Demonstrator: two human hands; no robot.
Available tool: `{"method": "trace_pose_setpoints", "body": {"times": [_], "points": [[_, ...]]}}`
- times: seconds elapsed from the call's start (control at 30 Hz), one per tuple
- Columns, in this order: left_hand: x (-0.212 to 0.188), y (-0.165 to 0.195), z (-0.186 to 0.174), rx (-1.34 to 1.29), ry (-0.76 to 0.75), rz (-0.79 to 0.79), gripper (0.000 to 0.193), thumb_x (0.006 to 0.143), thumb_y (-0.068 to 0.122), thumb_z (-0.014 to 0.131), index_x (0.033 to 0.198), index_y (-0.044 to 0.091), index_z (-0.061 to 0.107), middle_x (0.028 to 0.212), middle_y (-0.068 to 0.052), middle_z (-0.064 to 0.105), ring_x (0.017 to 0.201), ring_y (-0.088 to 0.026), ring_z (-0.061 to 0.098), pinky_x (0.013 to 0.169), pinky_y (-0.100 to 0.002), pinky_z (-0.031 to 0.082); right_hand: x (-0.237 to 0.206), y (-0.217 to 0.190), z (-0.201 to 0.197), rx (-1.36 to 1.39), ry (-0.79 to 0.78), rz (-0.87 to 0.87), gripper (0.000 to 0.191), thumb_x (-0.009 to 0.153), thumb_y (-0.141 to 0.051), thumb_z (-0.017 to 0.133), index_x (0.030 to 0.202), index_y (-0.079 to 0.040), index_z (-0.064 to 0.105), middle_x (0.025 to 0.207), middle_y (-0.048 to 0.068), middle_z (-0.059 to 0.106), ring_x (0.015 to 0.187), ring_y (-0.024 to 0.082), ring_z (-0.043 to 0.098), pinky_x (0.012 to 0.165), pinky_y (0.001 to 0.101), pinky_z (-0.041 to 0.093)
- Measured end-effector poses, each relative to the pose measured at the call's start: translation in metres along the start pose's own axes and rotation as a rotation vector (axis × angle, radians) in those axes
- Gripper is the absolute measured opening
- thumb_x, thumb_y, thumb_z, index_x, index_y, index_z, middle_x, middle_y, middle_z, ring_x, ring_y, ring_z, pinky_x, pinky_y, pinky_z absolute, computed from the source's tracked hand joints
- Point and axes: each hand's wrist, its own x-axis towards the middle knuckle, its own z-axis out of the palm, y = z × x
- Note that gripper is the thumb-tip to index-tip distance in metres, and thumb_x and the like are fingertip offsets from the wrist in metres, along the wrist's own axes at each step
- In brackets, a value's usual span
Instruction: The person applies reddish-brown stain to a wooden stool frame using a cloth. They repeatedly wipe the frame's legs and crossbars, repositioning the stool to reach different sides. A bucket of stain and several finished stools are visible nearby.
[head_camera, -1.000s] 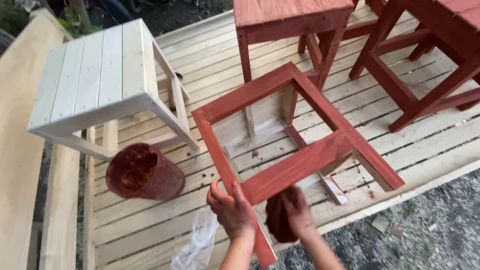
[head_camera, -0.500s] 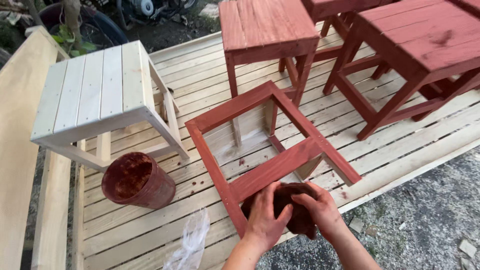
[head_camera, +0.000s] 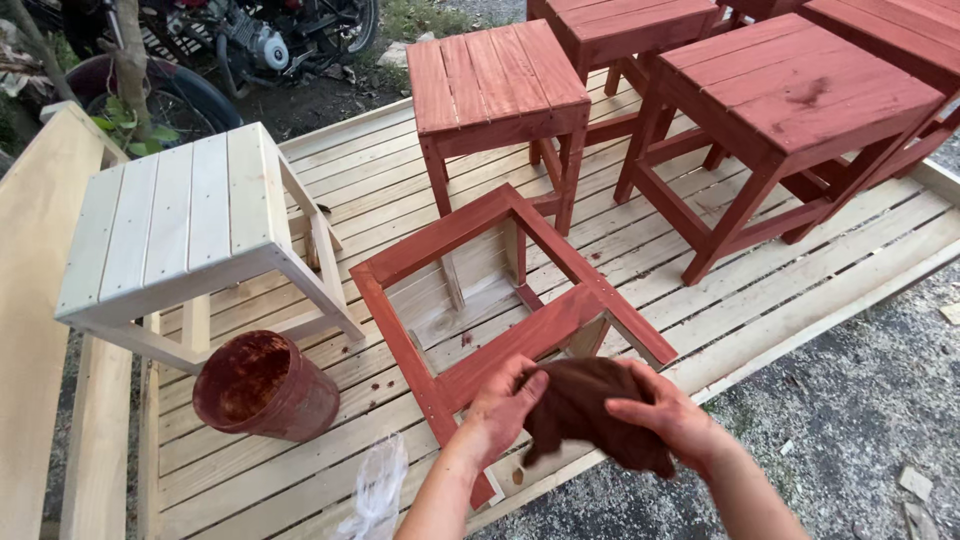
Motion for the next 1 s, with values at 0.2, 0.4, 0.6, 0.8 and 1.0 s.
{"method": "trace_pose_setpoints", "body": {"times": [0.2,0.4,0.6,0.8,1.0], "points": [[0.002,0.0,0.005,-0.059,0.094,0.113,0.024,0.102,0.033,0.061,0.103,0.009,0.062,0.085,0.003,0.061,0.081,-0.007,0.052,0.074,-0.026,0.048,-0.002,0.001,-0.031,-0.628,0.045,-0.017,0.031,0.084,-0.025,0.086,0.091,-0.001,0.067,0.092,0.014,0.068,0.082,0.016,0.062,0.073,0.0312,0.053],[0.002,0.002,-0.002,-0.143,0.001,0.163,0.022,0.101,0.029,0.065,0.102,0.008,0.063,0.086,0.003,0.063,0.083,-0.007,0.054,0.074,-0.026,0.048,-0.004,0.015,-0.043,-0.089,-0.069,-0.067,0.017,0.079,-0.006,0.074,0.086,-0.002,0.059,0.1,-0.001,0.068,0.081,0.013,0.059,0.068,0.0303,0.048],[0.004,0.004,-0.002,0.046,0.228,0.148,0.024,0.097,0.032,0.068,0.104,0.01,0.065,0.088,0.002,0.066,0.084,-0.011,0.059,0.079,-0.029,0.05,-0.013,0.005,-0.038,0.206,-0.131,-0.055,0.033,0.081,0.004,0.072,0.106,-0.009,0.055,0.092,0.007,0.064,0.084,0.017,0.062,0.071,0.0315,0.051],[-0.01,0.016,0.033,0.443,0.442,0.421,0.038,0.091,0.03,0.077,0.118,0.012,0.059,0.118,-0.014,0.062,0.109,-0.029,0.06,0.093,-0.041,0.05,-0.011,-0.006,0.003,0.517,-0.002,-0.153,0.04,0.088,-0.003,0.064,0.127,-0.003,0.058,0.117,0.014,0.07,0.105,0.025,0.069,0.089,0.0415,0.057],[-0.039,0.026,0.056,0.523,0.165,0.577,0.048,0.079,0.024,0.083,0.117,0.009,0.059,0.118,-0.015,0.064,0.11,-0.035,0.063,0.093,-0.044,0.052,-0.021,-0.014,0.021,0.532,0.013,-0.198,0.047,0.088,-0.002,0.061,0.135,-0.005,0.057,0.122,0.013,0.067,0.108,0.027,0.069,0.092,0.0465,0.058]]}}
